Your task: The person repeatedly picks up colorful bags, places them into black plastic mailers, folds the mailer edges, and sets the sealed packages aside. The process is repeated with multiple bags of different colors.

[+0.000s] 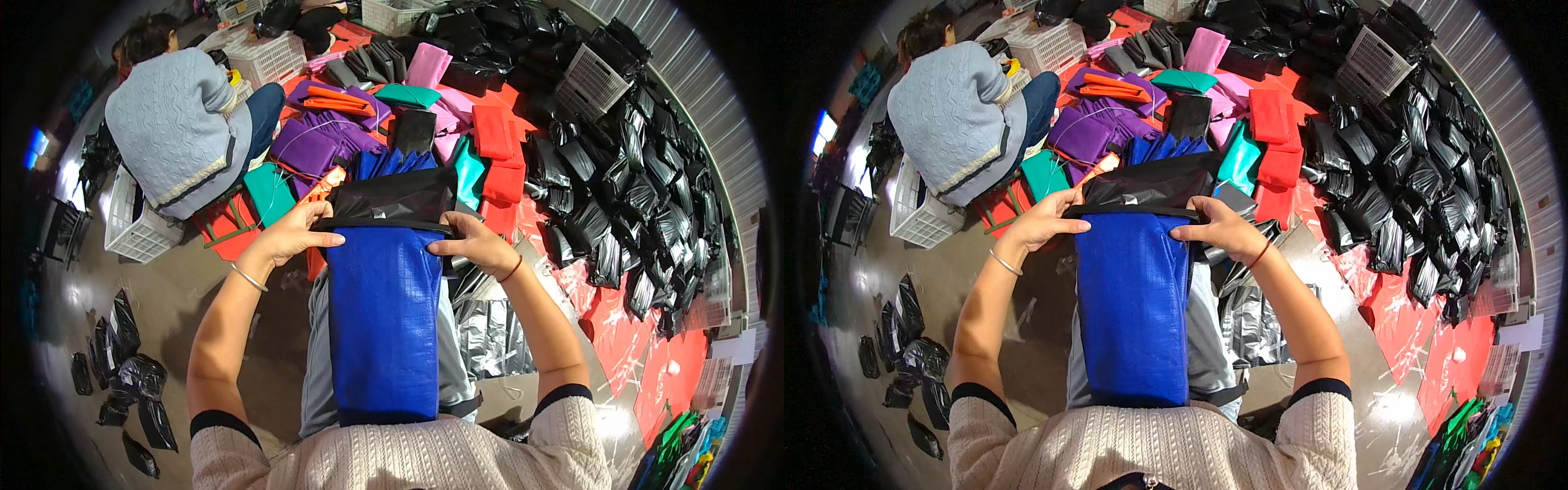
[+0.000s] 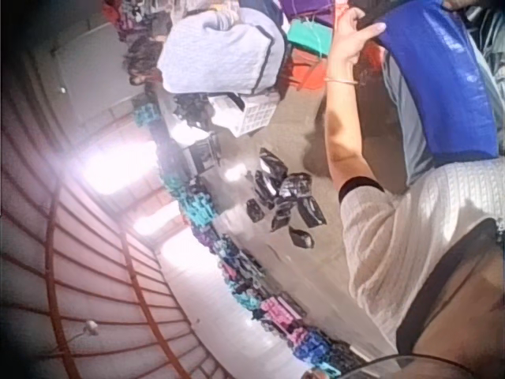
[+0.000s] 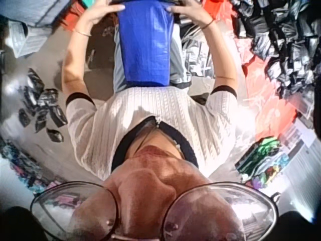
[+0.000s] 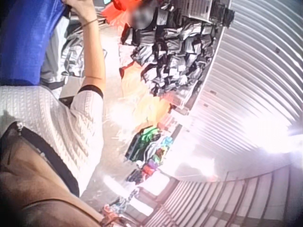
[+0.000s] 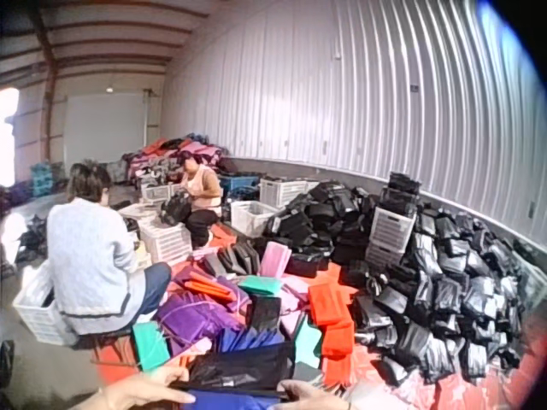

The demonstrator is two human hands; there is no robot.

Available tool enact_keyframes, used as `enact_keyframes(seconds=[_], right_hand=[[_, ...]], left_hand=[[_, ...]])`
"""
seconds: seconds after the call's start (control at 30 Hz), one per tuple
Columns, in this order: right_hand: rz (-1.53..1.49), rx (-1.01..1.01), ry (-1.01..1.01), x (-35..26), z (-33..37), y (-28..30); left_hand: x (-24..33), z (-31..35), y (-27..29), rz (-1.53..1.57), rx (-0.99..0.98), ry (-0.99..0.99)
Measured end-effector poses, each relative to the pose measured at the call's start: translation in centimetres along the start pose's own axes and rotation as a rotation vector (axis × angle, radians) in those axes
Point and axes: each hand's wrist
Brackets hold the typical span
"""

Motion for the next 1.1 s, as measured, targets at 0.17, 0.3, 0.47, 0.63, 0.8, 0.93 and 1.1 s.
enact_keyframes(seconds=[0.17,0.3,0.47,0.63,0.8,0.93,1.1], right_hand=[[0.558,0.502,0.392,2.4,1.6,-3.5],[1.016,0.54,0.874,6.5,4.3,-5.5],[0.699,0.753,0.723,12.0,3.9,-6.8],[0.815,0.793,0.743,14.4,3.1,-6.6],[0.732,0.821,0.663,15.6,4.2,-8.6],[0.723,0.733,0.64,17.0,7.2,-11.4],[0.734,0.524,0.624,18.5,14.1,-15.5]], left_hand=[[-1.1,2.6,-3.9,-0.417,0.41,-0.256],[-5.7,5.1,-6.8,-0.791,0.66,-1.0],[-11.8,5.5,-9.1,-0.487,0.82,-0.602],[-14.1,4.6,-9.6,-0.481,0.931,-0.455],[-16.8,5.8,-8.3,-0.756,0.82,-0.619],[-20.9,9.8,-9.1,-0.905,0.807,-0.555],[-24.4,19.1,-13.1,-0.722,0.573,-0.366]])
Point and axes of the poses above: each hand's wrist, its own z-axis away from the middle knuckle, its own y-axis out of the back of the hand, x = y × z, and after that the axes turned 5 degrees about -x, right-handed
